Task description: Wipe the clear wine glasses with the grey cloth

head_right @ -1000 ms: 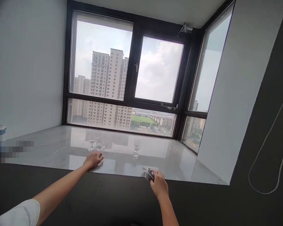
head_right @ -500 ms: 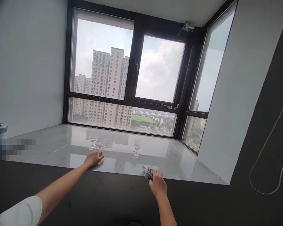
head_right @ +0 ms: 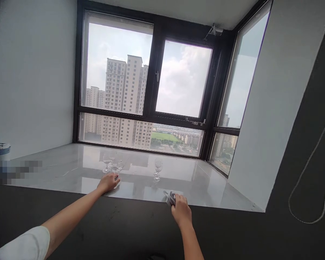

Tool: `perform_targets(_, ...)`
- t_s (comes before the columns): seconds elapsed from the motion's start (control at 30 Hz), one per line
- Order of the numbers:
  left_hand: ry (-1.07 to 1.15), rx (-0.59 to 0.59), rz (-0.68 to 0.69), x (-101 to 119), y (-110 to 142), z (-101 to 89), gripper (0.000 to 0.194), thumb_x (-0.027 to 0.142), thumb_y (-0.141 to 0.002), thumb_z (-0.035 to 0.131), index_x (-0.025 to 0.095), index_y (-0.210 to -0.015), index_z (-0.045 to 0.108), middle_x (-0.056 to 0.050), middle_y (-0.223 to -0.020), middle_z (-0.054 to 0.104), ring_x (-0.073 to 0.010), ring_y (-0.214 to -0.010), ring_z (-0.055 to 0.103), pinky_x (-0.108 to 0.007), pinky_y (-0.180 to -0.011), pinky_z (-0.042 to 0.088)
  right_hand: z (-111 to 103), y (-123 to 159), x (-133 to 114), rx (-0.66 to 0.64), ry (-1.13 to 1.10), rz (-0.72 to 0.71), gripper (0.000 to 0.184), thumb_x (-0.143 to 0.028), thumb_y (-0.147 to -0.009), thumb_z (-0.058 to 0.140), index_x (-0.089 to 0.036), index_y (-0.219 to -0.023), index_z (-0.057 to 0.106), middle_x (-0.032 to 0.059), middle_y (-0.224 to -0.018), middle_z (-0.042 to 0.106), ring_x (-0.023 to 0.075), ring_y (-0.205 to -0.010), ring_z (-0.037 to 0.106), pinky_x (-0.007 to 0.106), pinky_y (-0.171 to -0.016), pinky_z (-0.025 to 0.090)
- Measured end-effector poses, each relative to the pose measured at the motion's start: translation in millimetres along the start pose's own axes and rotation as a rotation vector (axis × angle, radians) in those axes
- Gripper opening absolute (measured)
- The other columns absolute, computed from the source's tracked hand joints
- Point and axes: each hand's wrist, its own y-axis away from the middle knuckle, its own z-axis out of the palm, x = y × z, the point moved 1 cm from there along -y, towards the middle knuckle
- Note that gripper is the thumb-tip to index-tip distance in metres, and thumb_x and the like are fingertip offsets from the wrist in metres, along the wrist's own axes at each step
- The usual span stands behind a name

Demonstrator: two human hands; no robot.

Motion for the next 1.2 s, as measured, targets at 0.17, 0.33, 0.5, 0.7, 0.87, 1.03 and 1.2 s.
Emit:
perform_targets(0.17, -0.002, -0.004, 0.0, -0.7, -0.4, -0.2, 0.043, 0.047, -0.091, 0.043, 0.019, -0.112, 0.069, -0.014, -0.119, 0.068, -0.0303, -0.118, 0.056, -0.04, -0.098, 0.041, 0.6, 3.1, 2.8, -0.012, -0.002, -0.004, 0.047, -0.019, -0.087, 0.047, -0.017, -0.133, 0.056, 0.0115, -0.126, 0.061, 0.0247, -0.12, 0.053, 0.031, -0.089, 0.045)
perform_targets(0.33, -0.006, -0.003, -0.001, -0.8, -0.5, 0.3, 0.042, 0.046, -0.092, 0.043, 0.02, -0.111, 0.069, -0.013, -0.119, 0.067, -0.0293, -0.117, 0.056, -0.04, -0.099, 0.04, 1.4, 5.7, 5.0, -0.011, 0.0, -0.001, 0.048, -0.017, -0.087, 0.046, -0.017, -0.135, 0.054, 0.0112, -0.128, 0.06, 0.0238, -0.122, 0.051, 0.03, -0.093, 0.043)
perform_targets(0.5, -0.013, 0.014, 0.003, 0.1, 0.7, 0.4, 0.043, 0.046, -0.091, 0.043, 0.019, -0.111, 0.069, -0.014, -0.119, 0.067, -0.0303, -0.117, 0.057, -0.041, -0.098, 0.04, 1.5, 4.7, 3.8, -0.005, -0.001, -0.004, 0.048, -0.018, -0.087, 0.046, -0.017, -0.134, 0.056, 0.0108, -0.127, 0.061, 0.0238, -0.121, 0.052, 0.03, -0.095, 0.043)
perform_targets(0.7, -0.011, 0.017, 0.008, -1.0, -0.2, 1.6, 0.043, 0.048, -0.092, 0.043, 0.019, -0.11, 0.069, -0.014, -0.118, 0.069, -0.0295, -0.115, 0.058, -0.042, -0.1, 0.04, 2.3, 4.7, 4.2, -0.001, -0.001, -0.005, 0.048, -0.019, -0.088, 0.046, -0.016, -0.134, 0.055, 0.0115, -0.128, 0.061, 0.0242, -0.122, 0.051, 0.031, -0.095, 0.044)
perform_targets(0.87, -0.008, 0.022, 0.01, -2.1, -1.1, 3.8, 0.042, 0.047, -0.092, 0.043, 0.019, -0.111, 0.069, -0.014, -0.118, 0.068, -0.0294, -0.116, 0.058, -0.042, -0.099, 0.04, 3.4, 4.6, 4.9, -0.003, 0.002, -0.006, 0.047, -0.019, -0.088, 0.047, -0.016, -0.134, 0.056, 0.0114, -0.129, 0.06, 0.0242, -0.123, 0.05, 0.03, -0.096, 0.042)
perform_targets(1.03, -0.005, 0.015, 0.013, -2.0, -0.8, 3.1, 0.04, 0.047, -0.093, 0.044, 0.02, -0.111, 0.069, -0.013, -0.119, 0.068, -0.0293, -0.116, 0.057, -0.041, -0.098, 0.041, 3.1, 4.7, 4.8, -0.007, 0.005, -0.008, 0.048, -0.019, -0.088, 0.046, -0.017, -0.135, 0.055, 0.0113, -0.128, 0.06, 0.0238, -0.123, 0.051, 0.03, -0.096, 0.042)
perform_targets(1.2, -0.006, -0.002, 0.021, -0.5, 0.5, -0.8, 0.042, 0.047, -0.093, 0.043, 0.019, -0.11, 0.069, -0.013, -0.117, 0.069, -0.029, -0.113, 0.059, -0.039, -0.094, 0.043, 2.1, 5.9, 5.1, -0.016, 0.004, -0.009, 0.049, -0.019, -0.089, 0.044, -0.017, -0.137, 0.053, 0.0117, -0.13, 0.059, 0.0249, -0.122, 0.051, 0.031, -0.092, 0.044)
